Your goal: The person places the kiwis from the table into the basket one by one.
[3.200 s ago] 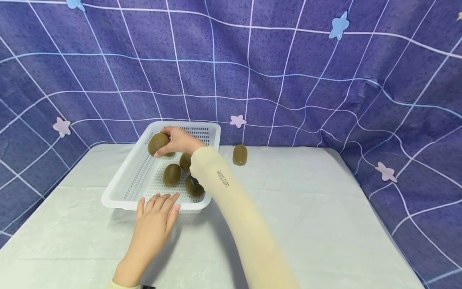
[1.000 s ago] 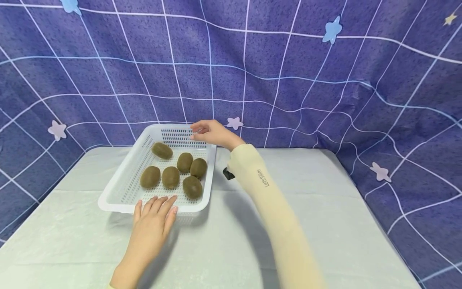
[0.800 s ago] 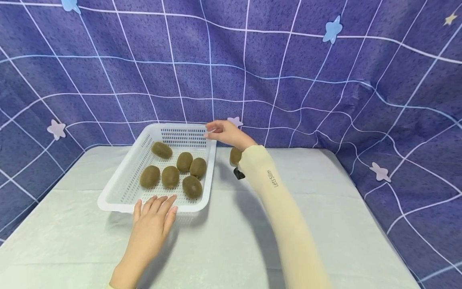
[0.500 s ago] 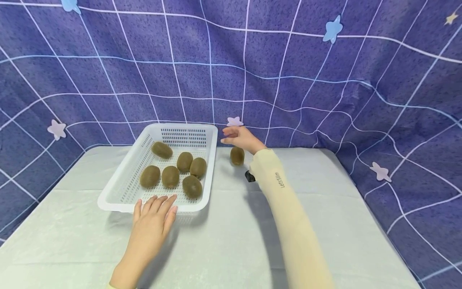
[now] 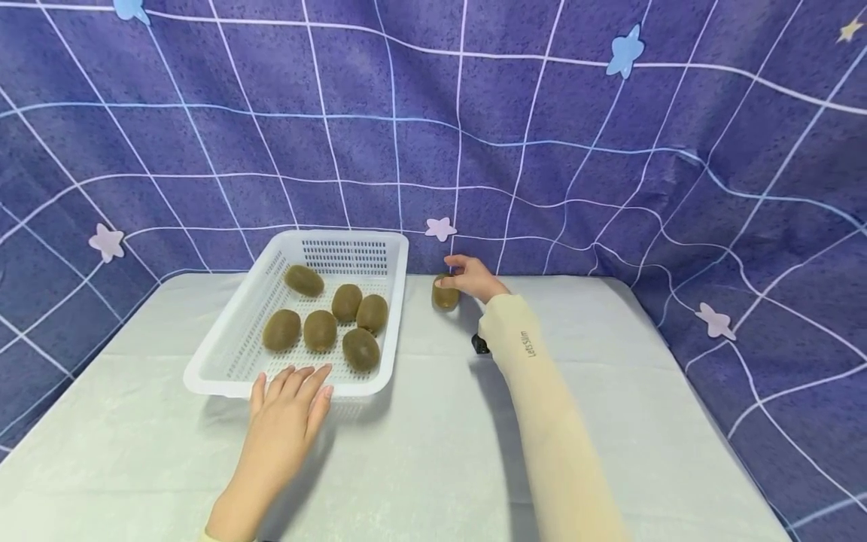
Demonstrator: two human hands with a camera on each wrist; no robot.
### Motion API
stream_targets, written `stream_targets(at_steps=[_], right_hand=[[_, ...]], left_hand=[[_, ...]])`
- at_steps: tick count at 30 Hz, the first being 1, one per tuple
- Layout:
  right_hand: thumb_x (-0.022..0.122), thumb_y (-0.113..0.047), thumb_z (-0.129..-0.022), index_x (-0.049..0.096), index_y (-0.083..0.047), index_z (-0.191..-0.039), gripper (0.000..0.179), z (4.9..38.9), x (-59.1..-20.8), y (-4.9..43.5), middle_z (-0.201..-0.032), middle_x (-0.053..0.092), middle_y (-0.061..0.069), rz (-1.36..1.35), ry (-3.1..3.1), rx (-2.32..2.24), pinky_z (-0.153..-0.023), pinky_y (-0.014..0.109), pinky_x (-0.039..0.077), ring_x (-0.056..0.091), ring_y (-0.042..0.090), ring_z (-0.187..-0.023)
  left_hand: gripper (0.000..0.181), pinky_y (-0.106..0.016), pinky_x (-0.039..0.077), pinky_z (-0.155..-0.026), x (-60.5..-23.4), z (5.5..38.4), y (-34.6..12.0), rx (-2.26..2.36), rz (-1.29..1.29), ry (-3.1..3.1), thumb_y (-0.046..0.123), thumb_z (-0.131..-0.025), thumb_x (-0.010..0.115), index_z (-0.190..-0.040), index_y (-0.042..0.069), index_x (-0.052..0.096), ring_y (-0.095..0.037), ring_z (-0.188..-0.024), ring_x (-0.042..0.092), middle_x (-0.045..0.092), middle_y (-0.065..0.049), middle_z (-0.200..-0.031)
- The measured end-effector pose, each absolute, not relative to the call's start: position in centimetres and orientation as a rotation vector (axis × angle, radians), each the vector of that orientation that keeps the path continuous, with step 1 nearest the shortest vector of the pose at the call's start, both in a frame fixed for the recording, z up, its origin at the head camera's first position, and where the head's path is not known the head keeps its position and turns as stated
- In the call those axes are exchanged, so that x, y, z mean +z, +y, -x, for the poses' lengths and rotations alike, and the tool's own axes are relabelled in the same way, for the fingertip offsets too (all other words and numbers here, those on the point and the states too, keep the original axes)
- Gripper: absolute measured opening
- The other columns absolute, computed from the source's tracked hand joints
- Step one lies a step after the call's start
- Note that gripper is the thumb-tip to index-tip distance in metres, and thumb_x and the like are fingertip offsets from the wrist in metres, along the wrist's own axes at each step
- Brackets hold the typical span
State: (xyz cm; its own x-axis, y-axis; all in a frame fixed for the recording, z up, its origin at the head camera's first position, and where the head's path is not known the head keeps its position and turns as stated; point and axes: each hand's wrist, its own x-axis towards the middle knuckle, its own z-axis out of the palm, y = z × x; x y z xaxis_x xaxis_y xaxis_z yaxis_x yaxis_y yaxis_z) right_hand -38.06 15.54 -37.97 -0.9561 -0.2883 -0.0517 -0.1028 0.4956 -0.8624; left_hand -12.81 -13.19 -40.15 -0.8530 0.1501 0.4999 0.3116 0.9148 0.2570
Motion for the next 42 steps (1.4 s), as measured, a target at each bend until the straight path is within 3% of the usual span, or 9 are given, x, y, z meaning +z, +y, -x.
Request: stream_targets(at_steps=[4,14,24,34,42], right_hand=[[0.07,-0.013,-0.087,0.031,0.002,-0.147,0.073,38.1,-39.0,15.3,-0.151,0.034,0.02,0.321,2.531,-1.432,-0.111,0.044,0.031,0.037,0.037,-0.135],[0.074,-0.012,-0.082,0.023,-0.003,-0.152,0.087,38.1,-40.6,15.4,-0.134,0.049,0.026,0.248,2.501,-1.433,-0.108,0.045,0.035,0.048,0.036,-0.122],[0.075,-0.008,-0.079,0.016,-0.007,-0.154,0.096,38.6,-42.1,15.5,-0.148,0.036,0.023,0.251,2.503,-1.394,-0.112,0.045,0.029,0.039,0.037,-0.132],[0.073,0.004,-0.077,0.02,0.001,-0.151,0.091,38.5,-42.2,15.6,-0.145,0.036,0.024,0.303,2.471,-1.475,-0.104,0.043,0.038,0.047,0.039,-0.124],[0.078,0.001,-0.075,0.03,-0.002,-0.148,0.088,38.3,-42.0,15.6,-0.139,0.043,0.02,0.261,2.512,-1.453,-0.095,0.038,0.042,0.052,0.034,-0.113]], left_hand=[[0.036,-0.065,0.018,-0.107,-40.1,12.6,-13.2,-0.465,0.324,-2.592,0.029,-0.099,0.051,-0.126,0.007,0.061,-0.044,-0.122,0.048,0.062,-0.019,-0.12],[0.038,-0.065,0.017,-0.107,-40.3,12.7,-13.1,-0.472,0.319,-2.61,0.031,-0.1,0.05,-0.128,0.007,0.06,-0.044,-0.123,0.046,0.061,-0.02,-0.122],[0.039,-0.065,0.016,-0.108,-40.3,12.7,-13.2,-0.46,0.31,-2.637,0.032,-0.1,0.05,-0.129,0.008,0.059,-0.043,-0.125,0.045,0.06,-0.019,-0.124],[0.038,-0.065,0.016,-0.108,-40.3,12.6,-13.2,-0.455,0.309,-2.632,0.032,-0.1,0.051,-0.129,0.008,0.06,-0.042,-0.125,0.045,0.06,-0.019,-0.124],[0.038,-0.065,0.017,-0.108,-40.3,12.6,-13.2,-0.454,0.318,-2.607,0.031,-0.099,0.051,-0.128,0.007,0.06,-0.043,-0.124,0.046,0.06,-0.018,-0.123]])
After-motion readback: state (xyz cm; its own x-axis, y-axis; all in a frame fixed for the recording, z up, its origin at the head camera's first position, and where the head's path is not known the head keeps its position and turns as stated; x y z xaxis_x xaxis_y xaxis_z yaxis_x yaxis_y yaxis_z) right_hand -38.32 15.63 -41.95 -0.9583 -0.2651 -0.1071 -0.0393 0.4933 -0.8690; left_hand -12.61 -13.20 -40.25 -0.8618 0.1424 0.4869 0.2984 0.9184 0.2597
